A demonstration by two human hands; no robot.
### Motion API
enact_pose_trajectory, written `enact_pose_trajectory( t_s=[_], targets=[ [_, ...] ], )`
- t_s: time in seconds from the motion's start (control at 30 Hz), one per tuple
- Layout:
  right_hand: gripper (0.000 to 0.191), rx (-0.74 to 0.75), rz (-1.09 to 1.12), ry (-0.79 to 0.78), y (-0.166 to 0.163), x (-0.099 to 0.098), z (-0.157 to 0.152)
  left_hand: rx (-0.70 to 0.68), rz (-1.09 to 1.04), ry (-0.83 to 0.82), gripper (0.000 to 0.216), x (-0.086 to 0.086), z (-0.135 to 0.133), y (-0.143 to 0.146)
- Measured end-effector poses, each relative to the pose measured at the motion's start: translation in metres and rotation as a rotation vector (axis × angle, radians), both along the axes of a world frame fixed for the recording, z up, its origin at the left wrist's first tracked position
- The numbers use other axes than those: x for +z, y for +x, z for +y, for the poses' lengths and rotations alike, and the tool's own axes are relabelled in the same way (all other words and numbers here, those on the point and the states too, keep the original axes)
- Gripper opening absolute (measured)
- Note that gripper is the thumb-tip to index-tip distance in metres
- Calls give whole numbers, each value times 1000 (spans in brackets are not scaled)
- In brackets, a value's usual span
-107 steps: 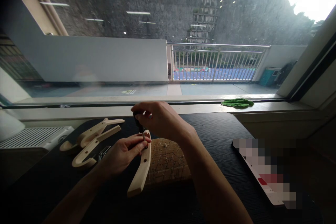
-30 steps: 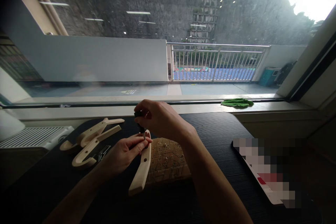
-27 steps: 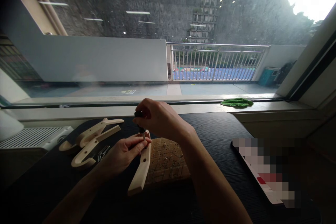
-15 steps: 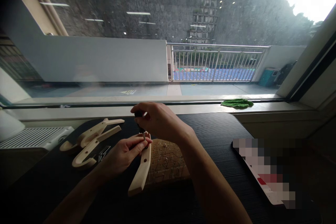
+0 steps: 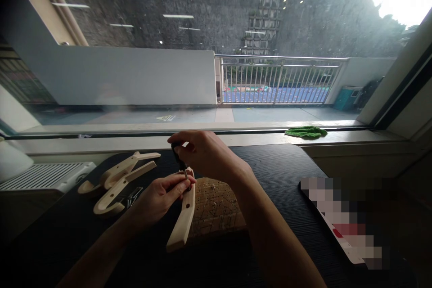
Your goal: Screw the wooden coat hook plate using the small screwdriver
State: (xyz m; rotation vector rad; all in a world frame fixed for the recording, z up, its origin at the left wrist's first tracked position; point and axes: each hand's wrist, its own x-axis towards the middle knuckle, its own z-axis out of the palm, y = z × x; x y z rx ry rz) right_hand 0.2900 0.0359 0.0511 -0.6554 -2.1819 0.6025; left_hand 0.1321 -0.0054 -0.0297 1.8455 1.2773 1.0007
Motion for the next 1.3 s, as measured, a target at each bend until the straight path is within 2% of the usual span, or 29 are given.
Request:
enact_pose_trajectory(
  t_s=[0.27, 0.57, 0.77, 1.0, 1.3],
  targets=[
    [22, 14, 19, -8, -4, -2, 0, -13, 28, 23, 25, 6, -3, 1],
    [23, -4, 2, 69, -3, -2, 1, -15, 18, -4, 28, 1, 0, 0],
    [29, 0, -51, 42, -4, -4, 0, -12, -3, 3, 27, 1, 0, 0],
    [24, -38, -27, 22, -4, -3, 1, 14, 3, 16, 25, 1, 0, 0],
    [29, 25, -37, 10, -3, 0, -3, -4, 11, 22, 26, 3, 0, 0]
  ],
)
